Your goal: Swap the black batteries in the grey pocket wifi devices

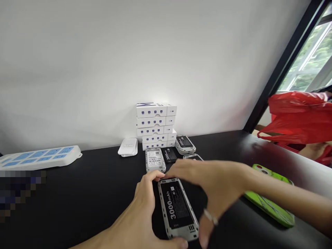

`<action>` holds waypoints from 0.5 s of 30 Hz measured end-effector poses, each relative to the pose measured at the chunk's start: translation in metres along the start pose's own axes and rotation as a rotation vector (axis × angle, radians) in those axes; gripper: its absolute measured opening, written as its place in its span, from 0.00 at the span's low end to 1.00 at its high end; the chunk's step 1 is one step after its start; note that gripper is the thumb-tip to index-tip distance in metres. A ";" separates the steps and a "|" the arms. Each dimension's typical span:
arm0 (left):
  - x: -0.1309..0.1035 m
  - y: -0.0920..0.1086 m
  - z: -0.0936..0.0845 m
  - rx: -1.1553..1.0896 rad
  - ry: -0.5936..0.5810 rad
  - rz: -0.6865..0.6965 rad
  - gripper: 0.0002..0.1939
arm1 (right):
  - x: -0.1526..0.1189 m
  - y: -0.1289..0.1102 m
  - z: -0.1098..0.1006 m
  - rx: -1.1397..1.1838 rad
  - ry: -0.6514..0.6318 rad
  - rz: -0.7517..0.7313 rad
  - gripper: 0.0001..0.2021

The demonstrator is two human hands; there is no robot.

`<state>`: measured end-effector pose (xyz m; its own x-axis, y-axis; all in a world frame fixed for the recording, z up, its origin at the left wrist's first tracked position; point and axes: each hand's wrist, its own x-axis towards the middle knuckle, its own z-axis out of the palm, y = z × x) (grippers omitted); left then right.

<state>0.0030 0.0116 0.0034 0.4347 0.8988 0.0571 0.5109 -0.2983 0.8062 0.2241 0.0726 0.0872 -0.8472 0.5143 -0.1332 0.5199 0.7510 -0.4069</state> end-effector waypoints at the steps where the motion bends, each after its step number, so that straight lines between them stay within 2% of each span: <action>1: 0.001 -0.002 0.000 -0.010 0.001 0.008 0.54 | -0.003 -0.006 0.008 -0.026 0.003 -0.023 0.46; 3: 0.002 -0.006 0.000 -0.029 0.038 0.014 0.55 | -0.005 -0.010 0.024 -0.073 0.031 -0.037 0.51; 6: 0.003 -0.012 0.001 -0.048 0.056 0.044 0.56 | -0.004 -0.004 0.033 -0.042 0.050 -0.063 0.49; 9: 0.002 -0.014 0.002 -0.063 0.046 0.089 0.50 | -0.011 0.011 0.023 0.039 0.066 -0.031 0.44; 15: 0.004 -0.005 -0.003 0.096 0.102 0.068 0.27 | -0.048 0.049 -0.005 -0.039 0.182 0.254 0.34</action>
<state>0.0003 0.0174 0.0015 0.3958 0.9019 0.1733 0.5535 -0.3848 0.7386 0.2906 0.0865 0.0786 -0.6580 0.7506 -0.0604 0.7191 0.6025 -0.3463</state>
